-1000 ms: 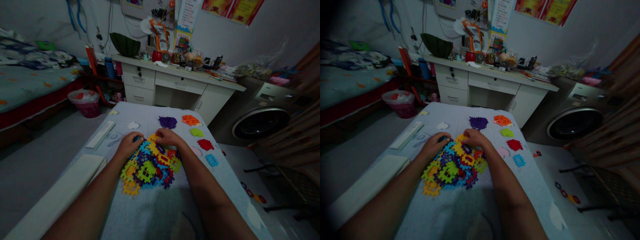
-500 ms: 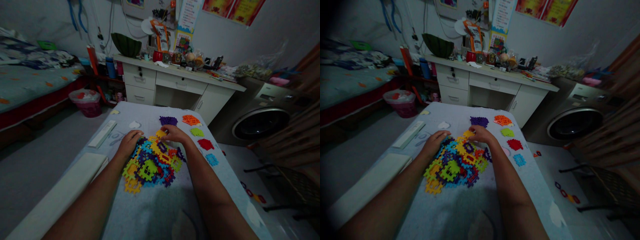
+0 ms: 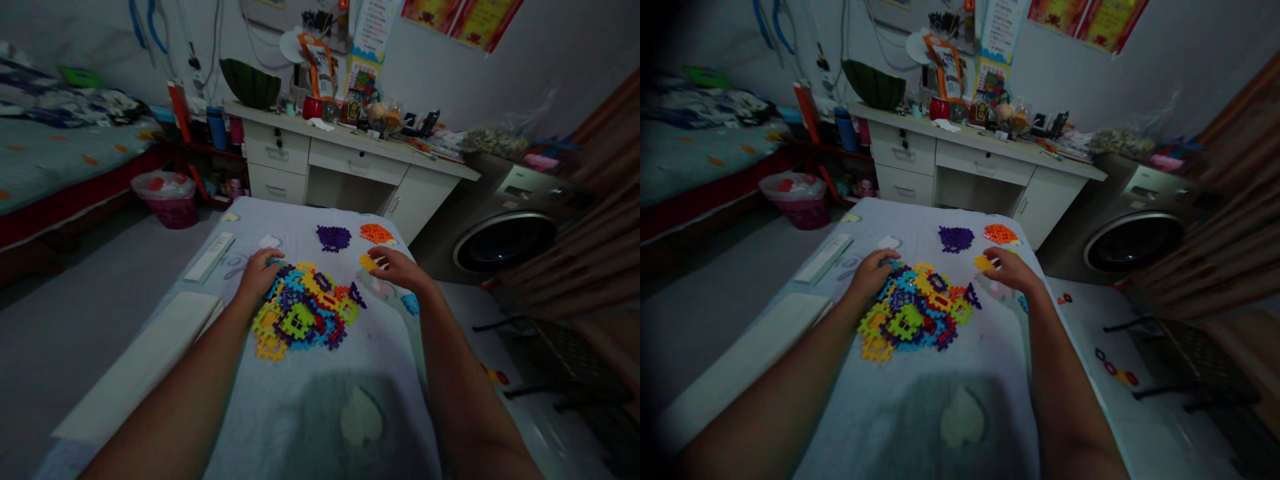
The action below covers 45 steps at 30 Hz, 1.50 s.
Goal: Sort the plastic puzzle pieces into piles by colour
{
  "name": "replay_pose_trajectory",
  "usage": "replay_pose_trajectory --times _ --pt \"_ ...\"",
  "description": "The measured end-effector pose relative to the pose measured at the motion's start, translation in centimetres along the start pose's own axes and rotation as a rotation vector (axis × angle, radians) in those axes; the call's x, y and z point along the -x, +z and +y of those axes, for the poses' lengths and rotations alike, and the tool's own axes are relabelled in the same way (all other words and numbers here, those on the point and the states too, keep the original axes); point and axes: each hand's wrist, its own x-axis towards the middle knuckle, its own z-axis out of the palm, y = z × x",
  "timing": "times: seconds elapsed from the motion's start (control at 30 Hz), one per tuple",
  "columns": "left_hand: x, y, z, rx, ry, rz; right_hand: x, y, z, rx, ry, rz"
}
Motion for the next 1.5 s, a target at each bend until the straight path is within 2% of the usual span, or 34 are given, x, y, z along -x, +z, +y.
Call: replay_pose_trajectory --times 0.1,0.2,0.37,0.5,0.6,0.73,0.93,1.13,1.4,1.5 --pt "0.0 0.0 -0.1 -0.011 0.006 -0.056 4.3 -1.8 2.2 0.017 0.120 0.108" --pt "-0.1 -0.1 -0.1 -0.028 0.023 -0.108 8.5 -2.3 4.0 0.045 0.230 0.170" --pt "-0.1 -0.3 0.0 -0.068 0.070 -0.134 13.8 -0.6 5.3 0.124 0.310 0.175" --pt "-0.1 -0.3 0.1 -0.129 0.126 -0.110 16.1 0.6 5.0 0.229 0.388 0.147" --pt "0.1 -0.4 0.0 -0.142 0.137 -0.076 16.9 0.9 4.7 0.277 0.445 0.113" --pt "0.4 -0.4 -0.2 -0.102 0.067 0.003 17.1 1.3 4.9 0.321 0.436 0.082" --pt "0.8 -0.4 0.2 -0.018 -0.020 0.061 17.2 1.6 5.1 0.289 0.432 0.111" --pt "1.2 -0.6 1.4 -0.020 -0.056 0.069 17.5 1.7 5.3 0.298 0.417 0.098" --pt "1.2 -0.6 1.5 -0.065 -0.077 0.068 17.2 0.6 5.2 0.270 0.438 -0.017" --pt "1.2 -0.6 1.6 -0.083 -0.076 0.070 16.4 0.0 5.1 0.304 0.435 0.022"
